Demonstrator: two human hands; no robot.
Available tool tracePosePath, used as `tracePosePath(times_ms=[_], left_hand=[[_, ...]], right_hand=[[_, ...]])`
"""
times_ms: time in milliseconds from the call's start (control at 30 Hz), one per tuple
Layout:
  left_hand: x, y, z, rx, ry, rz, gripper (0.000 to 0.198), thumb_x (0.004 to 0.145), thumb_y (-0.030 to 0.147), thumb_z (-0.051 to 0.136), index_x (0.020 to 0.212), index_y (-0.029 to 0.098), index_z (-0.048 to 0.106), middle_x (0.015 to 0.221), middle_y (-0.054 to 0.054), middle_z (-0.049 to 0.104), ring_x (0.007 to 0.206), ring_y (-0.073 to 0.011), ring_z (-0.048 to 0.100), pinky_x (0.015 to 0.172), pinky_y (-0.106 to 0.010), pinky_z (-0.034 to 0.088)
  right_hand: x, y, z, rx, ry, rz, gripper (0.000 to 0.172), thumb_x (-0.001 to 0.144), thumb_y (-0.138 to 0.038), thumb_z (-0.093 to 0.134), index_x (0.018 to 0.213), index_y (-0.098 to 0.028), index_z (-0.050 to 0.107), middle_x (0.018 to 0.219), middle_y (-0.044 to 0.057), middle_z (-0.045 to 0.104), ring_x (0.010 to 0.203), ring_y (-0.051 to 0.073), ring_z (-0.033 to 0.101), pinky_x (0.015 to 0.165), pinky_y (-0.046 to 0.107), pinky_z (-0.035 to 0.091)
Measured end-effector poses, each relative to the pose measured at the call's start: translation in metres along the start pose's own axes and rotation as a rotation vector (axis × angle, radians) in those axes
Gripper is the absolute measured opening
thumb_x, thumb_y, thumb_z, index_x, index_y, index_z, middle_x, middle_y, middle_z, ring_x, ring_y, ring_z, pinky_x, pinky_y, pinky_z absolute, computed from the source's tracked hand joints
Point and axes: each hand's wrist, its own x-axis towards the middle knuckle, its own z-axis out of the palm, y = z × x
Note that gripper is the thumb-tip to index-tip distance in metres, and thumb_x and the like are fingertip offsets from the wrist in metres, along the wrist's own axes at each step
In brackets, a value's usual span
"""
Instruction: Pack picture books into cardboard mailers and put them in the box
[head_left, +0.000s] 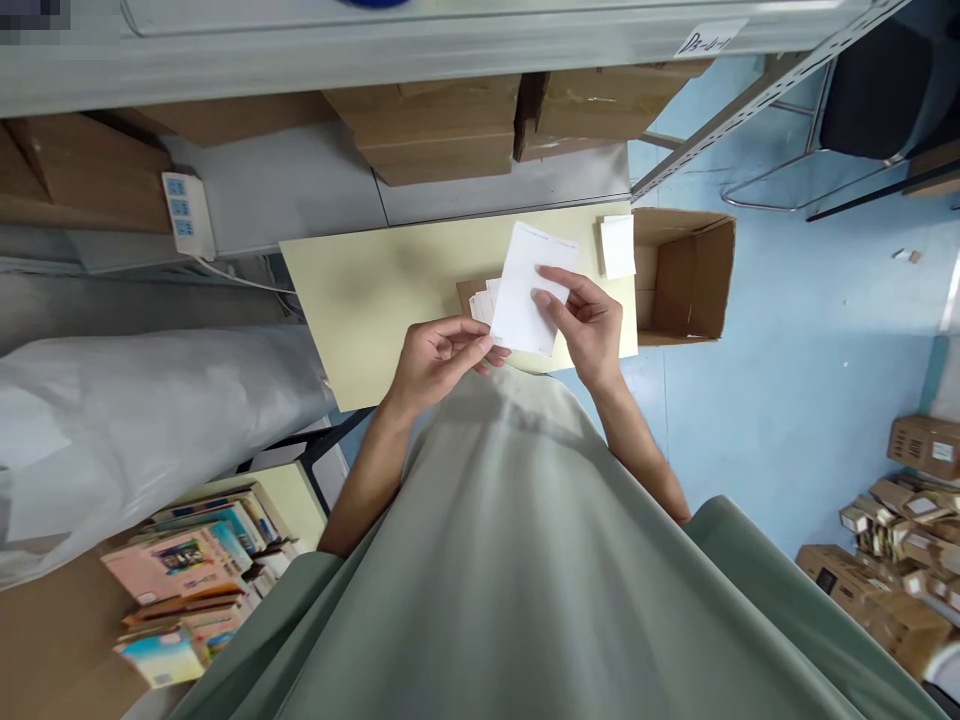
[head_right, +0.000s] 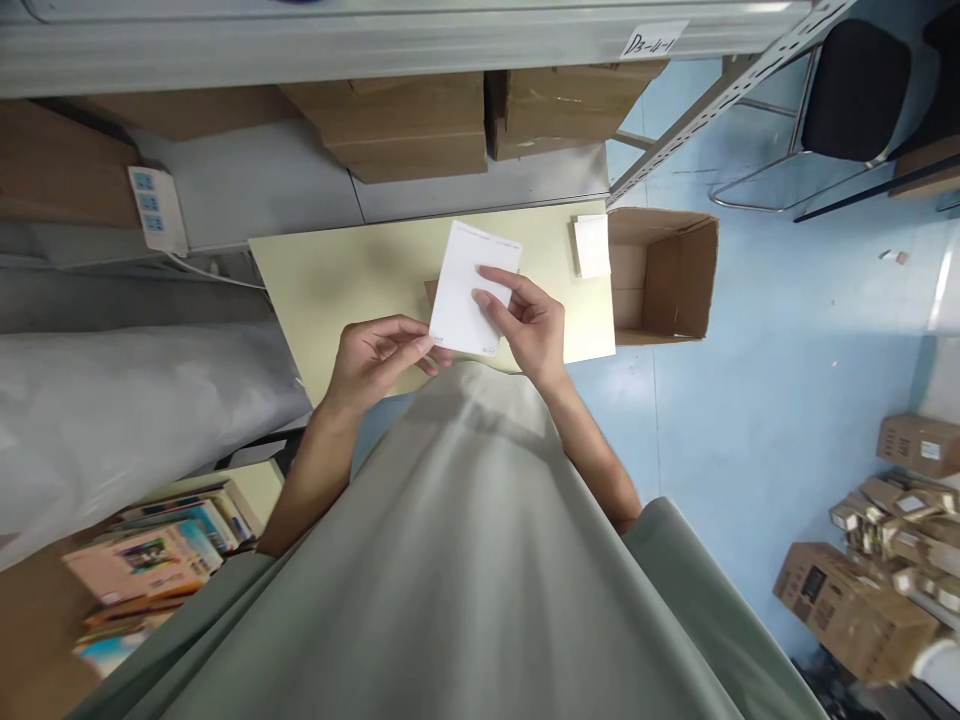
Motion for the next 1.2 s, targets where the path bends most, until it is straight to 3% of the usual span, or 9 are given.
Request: tracePosePath(times_ms=[133,333,433,533,667,767,900,1033,1200], left_hand=[[0.004,0.0,0.0,0.004,0.006,0.015,0.045,0.088,0.065,0.091,0.093,0.021,0.08,0.087,-0.007,0.083,0.085,-0.0296,0.086,0.069,-0.039,0.072],[0.014,-0.004,0.018,-0.012,0.057,0.078,0.047,0.086,0.066,0.092,0.09,0.022,0.077,0.101,-0.007,0.083,0.099,-0.0316,0.087,0.073,-0.039,0.073],[0.016,-0.005,0.027,-0.002,0.064,0.035,0.049,0.088,0.068,0.09,0.095,0.021,0.077,0.1,-0.008,0.083,0.103,-0.0337,0.087,0.076,-0.04,0.073],[0.016,-0.006,0.034,0.018,0.083,0.012,0.052,0.089,0.07,0.09,0.099,0.021,0.078,0.098,-0.01,0.083,0.104,-0.0342,0.087,0.078,-0.04,0.072],[0.016,-0.005,0.041,0.079,0.095,0.035,0.049,0.091,0.068,0.089,0.098,0.021,0.077,0.096,-0.009,0.082,0.102,-0.033,0.086,0.08,-0.04,0.071],[0.013,-0.001,0.045,0.145,0.105,0.065,0.044,0.095,0.065,0.085,0.096,0.022,0.076,0.093,-0.007,0.082,0.1,-0.0311,0.086,0.081,-0.038,0.071],[0.009,0.005,0.05,0.212,0.111,0.099,0.038,0.097,0.06,0.082,0.094,0.023,0.074,0.094,-0.006,0.082,0.099,-0.0287,0.086,0.085,-0.037,0.07],[0.006,0.007,0.054,0.239,0.109,0.137,0.033,0.099,0.055,0.08,0.094,0.023,0.072,0.093,-0.005,0.08,0.097,-0.0265,0.085,0.085,-0.036,0.069],[0.001,0.01,0.061,0.257,0.086,0.176,0.032,0.102,0.054,0.076,0.094,0.023,0.071,0.095,-0.004,0.08,0.09,-0.0223,0.081,0.084,-0.035,0.069]], right_hand=[[0.009,0.015,0.005,0.033,-0.05,0.024,0.057,0.097,-0.074,0.083,0.136,-0.033,0.08,0.109,0.003,0.08,0.107,0.027,0.078,0.084,0.043,0.071],[0.013,0.031,0.002,0.191,-0.179,0.191,0.065,0.088,-0.079,0.088,0.126,-0.027,0.081,0.092,0.0,0.081,0.086,0.02,0.08,0.077,0.036,0.07],[0.008,0.032,-0.008,0.085,-0.235,0.205,0.063,0.094,-0.083,0.08,0.127,-0.029,0.082,0.086,0.0,0.08,0.073,0.019,0.079,0.073,0.035,0.069],[0.004,0.031,-0.023,-0.274,-0.183,0.075,0.057,0.1,-0.08,0.075,0.123,-0.029,0.086,0.094,0.004,0.08,0.074,0.021,0.079,0.077,0.038,0.069],[-0.005,0.014,-0.042,-0.579,-0.057,-0.218,0.038,0.115,-0.058,0.064,0.132,-0.031,0.085,0.125,0.01,0.078,0.107,0.028,0.081,0.096,0.046,0.07],[-0.013,-0.009,-0.051,-0.617,-0.107,-0.377,0.036,0.121,-0.037,0.05,0.139,-0.035,0.081,0.133,0.008,0.078,0.125,0.029,0.076,0.104,0.049,0.068],[-0.02,-0.032,-0.063,-0.663,-0.145,-0.483,0.037,0.118,-0.024,0.051,0.14,-0.033,0.081,0.131,0.007,0.082,0.124,0.029,0.077,0.106,0.051,0.067],[-0.024,-0.042,-0.068,-0.623,-0.123,-0.519,0.035,0.118,-0.024,0.054,0.139,-0.034,0.081,0.131,0.006,0.083,0.123,0.029,0.078,0.107,0.051,0.067],[-0.029,-0.038,-0.057,-0.564,-0.208,-0.524,0.024,0.114,-0.035,0.07,0.135,-0.034,0.082,0.129,0.005,0.084,0.122,0.029,0.079,0.11,0.05,0.068]])
